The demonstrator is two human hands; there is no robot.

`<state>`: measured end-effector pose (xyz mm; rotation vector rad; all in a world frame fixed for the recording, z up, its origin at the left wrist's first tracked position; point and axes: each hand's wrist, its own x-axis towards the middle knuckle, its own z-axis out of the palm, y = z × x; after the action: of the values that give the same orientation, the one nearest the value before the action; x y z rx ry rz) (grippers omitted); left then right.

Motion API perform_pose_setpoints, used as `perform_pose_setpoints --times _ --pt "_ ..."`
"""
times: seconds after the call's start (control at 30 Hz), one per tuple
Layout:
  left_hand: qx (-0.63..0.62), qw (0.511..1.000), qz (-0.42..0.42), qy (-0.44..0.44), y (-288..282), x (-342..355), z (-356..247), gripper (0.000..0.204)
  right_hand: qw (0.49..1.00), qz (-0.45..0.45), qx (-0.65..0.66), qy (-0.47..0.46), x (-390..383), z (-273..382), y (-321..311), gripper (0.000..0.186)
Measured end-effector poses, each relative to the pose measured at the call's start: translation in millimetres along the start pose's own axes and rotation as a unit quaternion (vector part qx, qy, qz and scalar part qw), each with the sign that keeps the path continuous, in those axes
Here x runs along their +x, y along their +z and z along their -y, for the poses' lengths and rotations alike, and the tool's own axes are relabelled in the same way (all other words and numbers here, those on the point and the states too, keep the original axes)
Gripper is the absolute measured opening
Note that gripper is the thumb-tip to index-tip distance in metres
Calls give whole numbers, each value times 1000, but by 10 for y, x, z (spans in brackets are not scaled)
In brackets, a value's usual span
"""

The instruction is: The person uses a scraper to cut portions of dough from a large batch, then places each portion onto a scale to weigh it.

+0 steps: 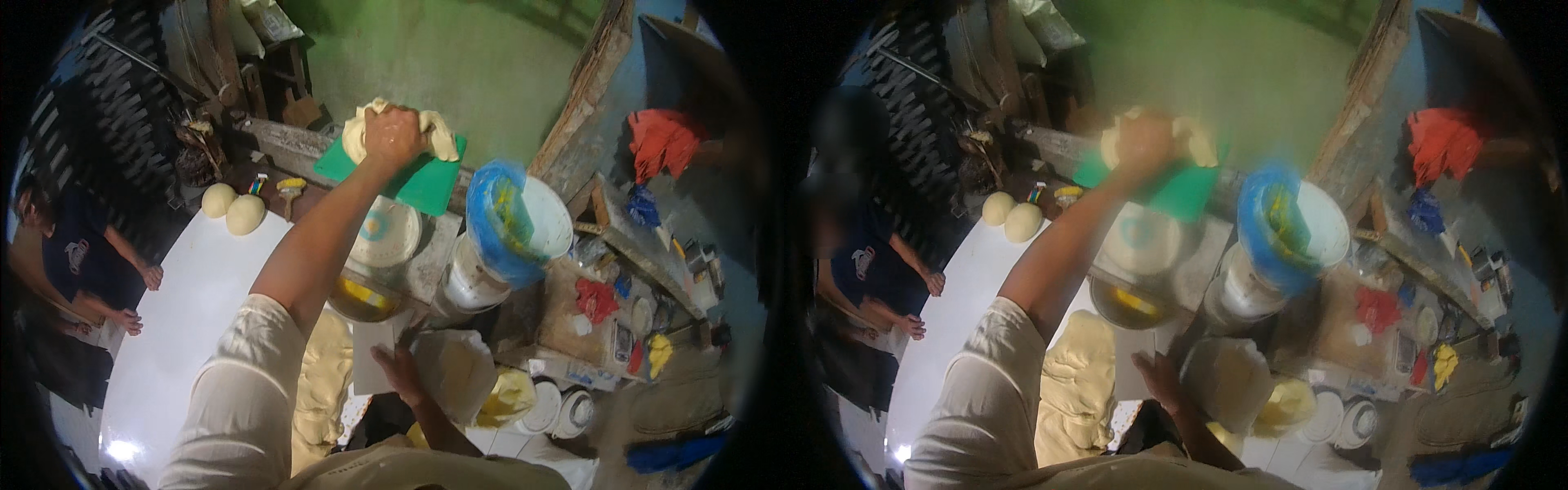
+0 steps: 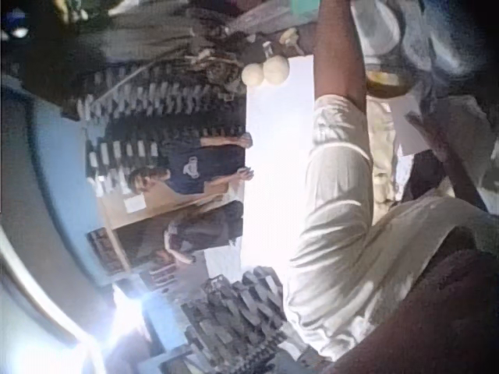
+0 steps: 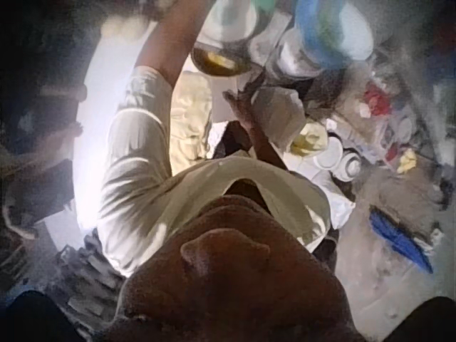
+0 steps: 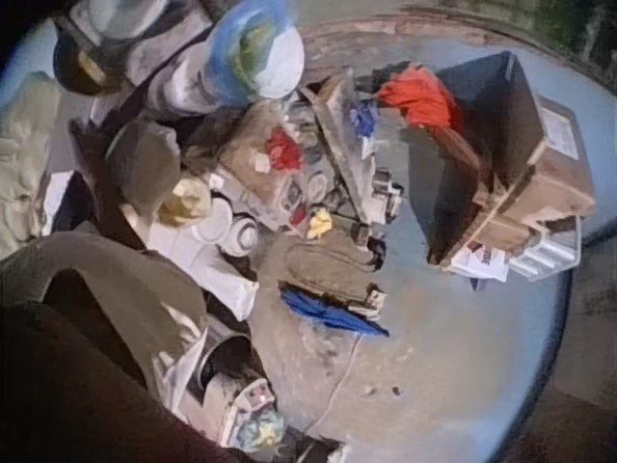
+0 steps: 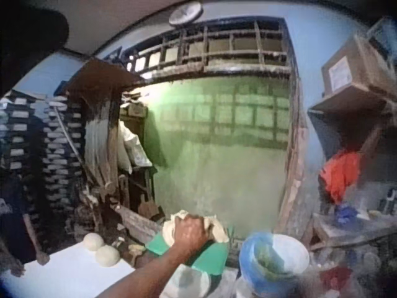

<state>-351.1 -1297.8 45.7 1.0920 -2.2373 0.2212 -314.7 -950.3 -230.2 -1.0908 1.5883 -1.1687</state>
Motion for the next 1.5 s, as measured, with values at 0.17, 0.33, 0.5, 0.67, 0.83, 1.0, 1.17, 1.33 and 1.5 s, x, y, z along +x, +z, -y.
perform_pose_setpoints --times 0.17,0.33,0.5,0.67,0.83,1.0,1.17,1.33,1.5 --pt "-520 831 -122 -156 340 660 1399 45 987 -12 97 125 -119 -22 -59 46" --pt "-829 494 -182 -186 -1162 188 1665 42 975 -127 75 167 -337 20 -366 41" --pt "-829 482 -203 -197 -2919 -1521 3115 58 994 -36 25 100 -512 140 -2 34" --pt "-567 635 -322 -415 -3268 -3396 4534 47 985 -27 70 155 -679 -15 102 35" --pt "-61 808 155 -566 -3031 -6566 5254 54 984 48 -91 146 -1012 56 474 52" --pt "197 787 375 -448 -2568 -7969 4609 53 971 63 -110 201 -1606 -10 874 54" --pt "-31 926 32 -375 -2477 -8117 2084 22 952 47 -287 90 -2213 -775 949 59" --pt "-42 911 273 -305 -2197 -8619 273 59 897 127 -417 -71 -2978 -902 1768 44" --pt "80 961 105 -241 -1599 -9066 338 36 924 191 -279 -179 -3152 -1393 2306 29"
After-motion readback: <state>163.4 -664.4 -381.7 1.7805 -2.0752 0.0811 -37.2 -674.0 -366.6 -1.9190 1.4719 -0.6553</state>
